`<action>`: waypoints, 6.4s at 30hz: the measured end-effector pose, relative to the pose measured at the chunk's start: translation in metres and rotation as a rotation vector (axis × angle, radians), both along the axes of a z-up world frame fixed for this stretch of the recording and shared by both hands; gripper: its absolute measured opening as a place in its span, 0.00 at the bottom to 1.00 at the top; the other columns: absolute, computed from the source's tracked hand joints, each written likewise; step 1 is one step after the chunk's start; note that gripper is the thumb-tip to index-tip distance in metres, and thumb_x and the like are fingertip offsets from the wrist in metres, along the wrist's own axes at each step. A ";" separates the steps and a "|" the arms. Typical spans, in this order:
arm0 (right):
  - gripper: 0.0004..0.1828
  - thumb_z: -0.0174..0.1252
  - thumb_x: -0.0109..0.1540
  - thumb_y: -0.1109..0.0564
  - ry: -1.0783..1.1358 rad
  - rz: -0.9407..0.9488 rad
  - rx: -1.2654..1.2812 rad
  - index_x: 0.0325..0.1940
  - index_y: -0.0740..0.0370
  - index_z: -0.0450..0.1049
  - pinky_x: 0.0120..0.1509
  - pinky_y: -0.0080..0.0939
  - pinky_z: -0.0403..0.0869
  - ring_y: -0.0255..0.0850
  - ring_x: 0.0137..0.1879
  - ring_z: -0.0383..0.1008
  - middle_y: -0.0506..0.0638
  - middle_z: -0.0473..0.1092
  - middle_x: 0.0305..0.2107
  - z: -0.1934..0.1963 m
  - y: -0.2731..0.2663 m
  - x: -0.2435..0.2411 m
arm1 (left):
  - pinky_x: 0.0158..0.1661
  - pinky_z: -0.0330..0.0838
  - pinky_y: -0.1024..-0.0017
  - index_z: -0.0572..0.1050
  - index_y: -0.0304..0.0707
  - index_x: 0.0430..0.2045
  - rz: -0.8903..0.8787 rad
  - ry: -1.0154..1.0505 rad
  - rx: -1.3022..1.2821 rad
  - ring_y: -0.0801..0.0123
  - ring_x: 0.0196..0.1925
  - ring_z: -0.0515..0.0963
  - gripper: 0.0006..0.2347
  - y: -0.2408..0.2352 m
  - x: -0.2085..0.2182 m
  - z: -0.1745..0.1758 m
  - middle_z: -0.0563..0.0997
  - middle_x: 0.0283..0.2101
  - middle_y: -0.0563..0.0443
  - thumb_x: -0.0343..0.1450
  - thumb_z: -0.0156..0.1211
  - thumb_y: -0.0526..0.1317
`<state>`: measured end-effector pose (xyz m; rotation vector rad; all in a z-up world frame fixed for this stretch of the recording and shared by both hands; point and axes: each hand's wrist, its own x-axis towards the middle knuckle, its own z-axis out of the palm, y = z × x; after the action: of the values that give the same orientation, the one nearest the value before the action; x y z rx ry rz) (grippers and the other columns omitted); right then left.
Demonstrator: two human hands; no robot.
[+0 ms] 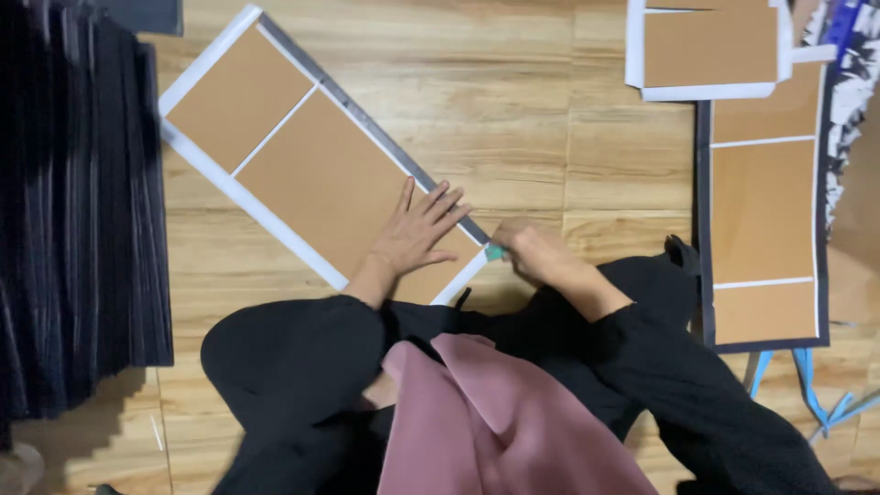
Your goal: Smoothing the edges of cardboard panels using a small hand tool to ensure proper adhesion of the wrap.
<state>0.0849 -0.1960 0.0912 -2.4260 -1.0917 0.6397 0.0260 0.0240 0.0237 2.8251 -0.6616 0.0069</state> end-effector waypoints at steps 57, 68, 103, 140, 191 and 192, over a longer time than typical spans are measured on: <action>0.23 0.58 0.52 0.50 0.087 -0.254 -0.188 0.50 0.42 0.65 0.46 0.52 0.71 0.51 0.42 0.71 0.44 0.68 0.39 -0.015 0.037 0.019 | 0.57 0.45 0.52 0.61 0.53 0.43 -0.073 -0.042 0.086 0.64 0.56 0.58 0.38 0.044 0.056 0.013 0.63 0.44 0.56 0.42 0.54 0.69; 0.20 0.36 0.60 0.57 -0.037 -0.191 0.061 0.53 0.65 0.63 0.43 0.61 0.65 0.67 0.40 0.64 0.63 0.61 0.33 -0.007 0.059 0.029 | 0.53 0.53 0.58 0.66 0.46 0.47 0.063 -0.325 -0.104 0.63 0.58 0.61 0.19 0.045 0.020 -0.022 0.67 0.48 0.53 0.70 0.31 0.52; 0.07 0.55 0.56 0.58 -0.008 -0.106 0.256 0.29 0.62 0.64 0.41 0.50 0.65 0.56 0.37 0.65 0.56 0.61 0.25 -0.041 0.093 0.058 | 0.56 0.53 0.53 0.67 0.48 0.47 0.237 -0.428 -0.046 0.62 0.58 0.62 0.15 0.121 0.041 -0.031 0.69 0.50 0.55 0.68 0.39 0.44; 0.10 0.59 0.53 0.55 -0.243 0.110 0.217 0.31 0.58 0.64 0.41 0.44 0.67 0.49 0.37 0.66 0.51 0.61 0.26 -0.053 0.218 0.066 | 0.59 0.50 0.57 0.67 0.43 0.46 0.427 -0.355 -0.091 0.64 0.58 0.62 0.14 0.190 0.052 -0.035 0.68 0.51 0.54 0.68 0.40 0.36; 0.02 0.53 0.54 0.59 -0.095 0.148 0.160 0.31 0.57 0.67 0.41 0.54 0.68 0.55 0.40 0.69 0.54 0.65 0.26 -0.061 0.277 0.100 | 0.50 0.55 0.59 0.60 0.47 0.41 0.946 -0.286 0.021 0.61 0.50 0.62 0.20 0.188 0.046 -0.030 0.63 0.45 0.50 0.58 0.60 0.40; 0.07 0.55 0.54 0.55 -0.031 0.150 0.191 0.32 0.59 0.68 0.42 0.53 0.68 0.56 0.40 0.69 0.56 0.66 0.27 -0.056 0.255 0.096 | 0.54 0.49 0.53 0.58 0.45 0.45 0.940 -0.304 0.035 0.59 0.53 0.60 0.23 0.187 0.047 -0.029 0.60 0.49 0.49 0.60 0.60 0.43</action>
<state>0.1813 0.0590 0.0357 -2.2138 -1.2941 0.5195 0.0726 0.2108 -0.0057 2.8984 0.6662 0.5865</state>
